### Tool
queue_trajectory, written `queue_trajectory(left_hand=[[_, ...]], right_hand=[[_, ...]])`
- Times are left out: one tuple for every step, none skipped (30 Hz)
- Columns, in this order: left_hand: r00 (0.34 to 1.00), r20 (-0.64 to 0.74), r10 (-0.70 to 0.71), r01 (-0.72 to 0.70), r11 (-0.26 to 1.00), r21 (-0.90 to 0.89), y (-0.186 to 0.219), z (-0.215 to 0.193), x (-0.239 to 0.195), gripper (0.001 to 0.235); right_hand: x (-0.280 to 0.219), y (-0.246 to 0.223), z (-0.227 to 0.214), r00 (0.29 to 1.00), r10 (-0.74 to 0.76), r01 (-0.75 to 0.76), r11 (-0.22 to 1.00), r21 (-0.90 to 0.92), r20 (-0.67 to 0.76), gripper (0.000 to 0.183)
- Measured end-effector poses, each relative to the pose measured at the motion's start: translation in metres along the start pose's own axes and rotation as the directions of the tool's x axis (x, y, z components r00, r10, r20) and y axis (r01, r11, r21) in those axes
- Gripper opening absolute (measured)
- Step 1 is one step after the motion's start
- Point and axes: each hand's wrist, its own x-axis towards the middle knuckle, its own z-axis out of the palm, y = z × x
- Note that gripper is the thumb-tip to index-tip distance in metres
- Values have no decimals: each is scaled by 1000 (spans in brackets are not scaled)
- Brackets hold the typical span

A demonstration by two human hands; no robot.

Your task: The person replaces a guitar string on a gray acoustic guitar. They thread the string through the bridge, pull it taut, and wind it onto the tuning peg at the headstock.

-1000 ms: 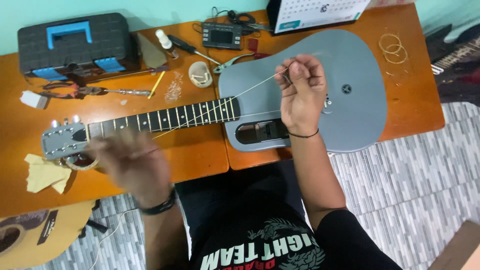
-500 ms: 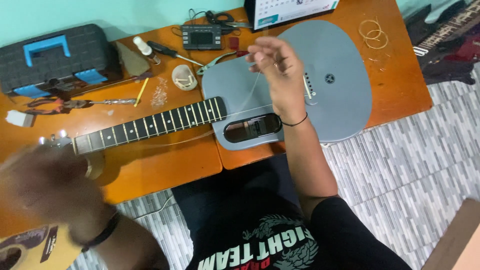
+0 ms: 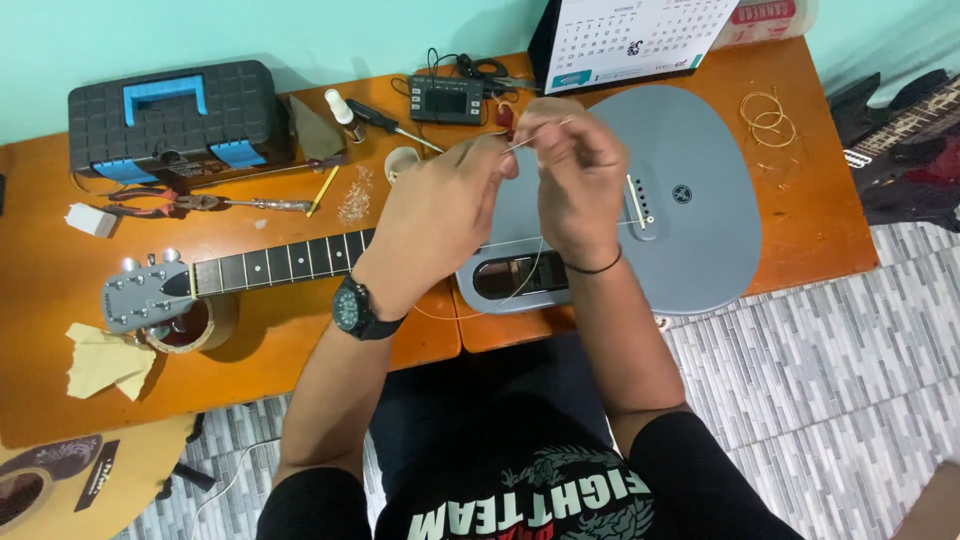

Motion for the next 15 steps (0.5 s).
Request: queue_trajectory(left_hand=[[1000,15,4,-2,990,-143,-3,-3,-3,8],[1000,28,10,-1,959,-284,-6,-7,-5,14],[999,30,12,-3,959,-285,-10,-21,-10,14],[998,57,35,-9,916,-401,-14,-36,-15,15],[994,84,65,-13,858,-513,-18,-50,-19,21],[994,87,71,-15,856,-517,-25,-61,-26,21],[999,38,31,-8,870,-493,-31,-71,-33,21],[1000,-11,-8,2,883,-469,-38,-82,-41,22],[1000,-9,-7,2,882,-471,-53,-91,-53,22],[989,-145,14,-62,940,-336,-70,-100,-66,20],[960,-274,53,-106,978,-182,-86,-109,-79,20],[961,-272,51,-103,978,-182,-103,-119,-94,20],[964,-267,-8,-34,988,-150,-120,-127,-110,22],[962,-265,-67,37,992,-117,-137,-136,-126,26],[961,-267,-70,41,993,-114,-165,-138,-152,26]], right_hand=[[1,4,-7,1000,-20,18,989,146,12,14],[2,7,-14,999,-41,34,957,288,20,23],[9,0,-20,999,-42,35,957,287,18,23],[16,-7,-27,999,34,-22,948,318,-32,11],[23,-15,-34,990,111,-75,934,350,-82,15],[29,-16,-51,990,110,-73,935,346,-89,15],[34,-18,-68,978,151,-88,926,367,-145,6],[38,-20,-84,961,191,-101,916,389,-201,20],[41,-13,-117,960,193,-102,916,388,-203,20],[44,-7,-149,948,202,-66,880,471,-245,16],[47,2,-181,934,217,-26,833,553,-282,14],[49,3,-203,934,220,-28,832,555,-282,14],[50,4,-225,912,203,3,866,501,-356,17],[52,4,-247,886,180,30,896,442,-426,22],[48,-2,-250,888,183,27,895,446,-422,22]])
